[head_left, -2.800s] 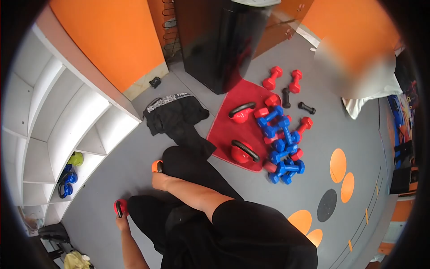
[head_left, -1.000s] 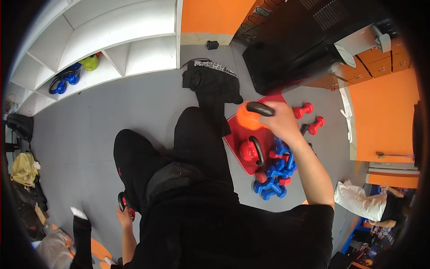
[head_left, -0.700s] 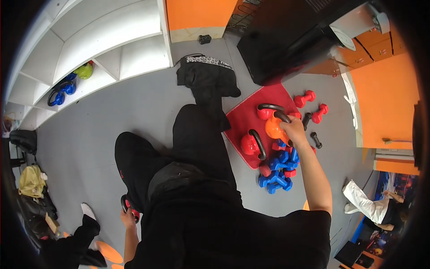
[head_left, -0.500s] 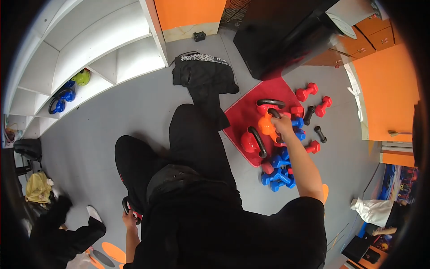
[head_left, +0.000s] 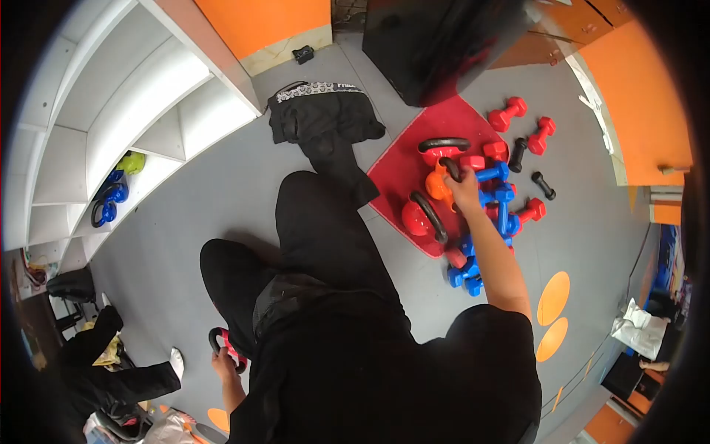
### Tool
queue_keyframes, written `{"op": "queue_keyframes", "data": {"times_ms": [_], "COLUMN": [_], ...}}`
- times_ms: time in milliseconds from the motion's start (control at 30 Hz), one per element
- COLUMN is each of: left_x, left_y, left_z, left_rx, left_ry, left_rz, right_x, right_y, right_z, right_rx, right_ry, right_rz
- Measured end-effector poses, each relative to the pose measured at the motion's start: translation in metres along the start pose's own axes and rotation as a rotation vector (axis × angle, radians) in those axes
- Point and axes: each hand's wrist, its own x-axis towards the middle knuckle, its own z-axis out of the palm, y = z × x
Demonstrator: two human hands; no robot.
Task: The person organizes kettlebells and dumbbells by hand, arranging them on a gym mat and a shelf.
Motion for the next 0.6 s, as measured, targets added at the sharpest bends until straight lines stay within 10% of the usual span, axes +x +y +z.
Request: {"op": "queue_keyframes", "data": {"times_ms": [33, 333, 433, 500, 600], "left_x": [0.018, -0.127, -0.177, -0.212, -0.255], "left_y": [-0.003, 0.253, 0.318, 0.344, 0.363], "left_z": [-0.011, -0.018, 0.026, 0.061, 0.113], "left_rx": [0.093, 0.783, 0.824, 0.826, 0.807], "left_ry": [0.066, -0.116, -0.263, -0.378, -0.664], "left_rz": [0.098, 0.881, 1.036, 1.135, 1.263], "right_x": [-0.016, -0.198, -0.249, -0.241, -0.221], "right_y": [-0.02, -0.318, -0.371, -0.381, -0.344], "right_z": [-0.003, -0.086, -0.058, -0.075, -0.093], "right_rx": [-0.305, 0.621, 0.564, 0.507, 0.514], "right_ry": [0.348, -0.502, -0.279, -0.71, -0.558], "right_rz": [-0.096, -1.129, -1.392, -1.323, -1.08]}}
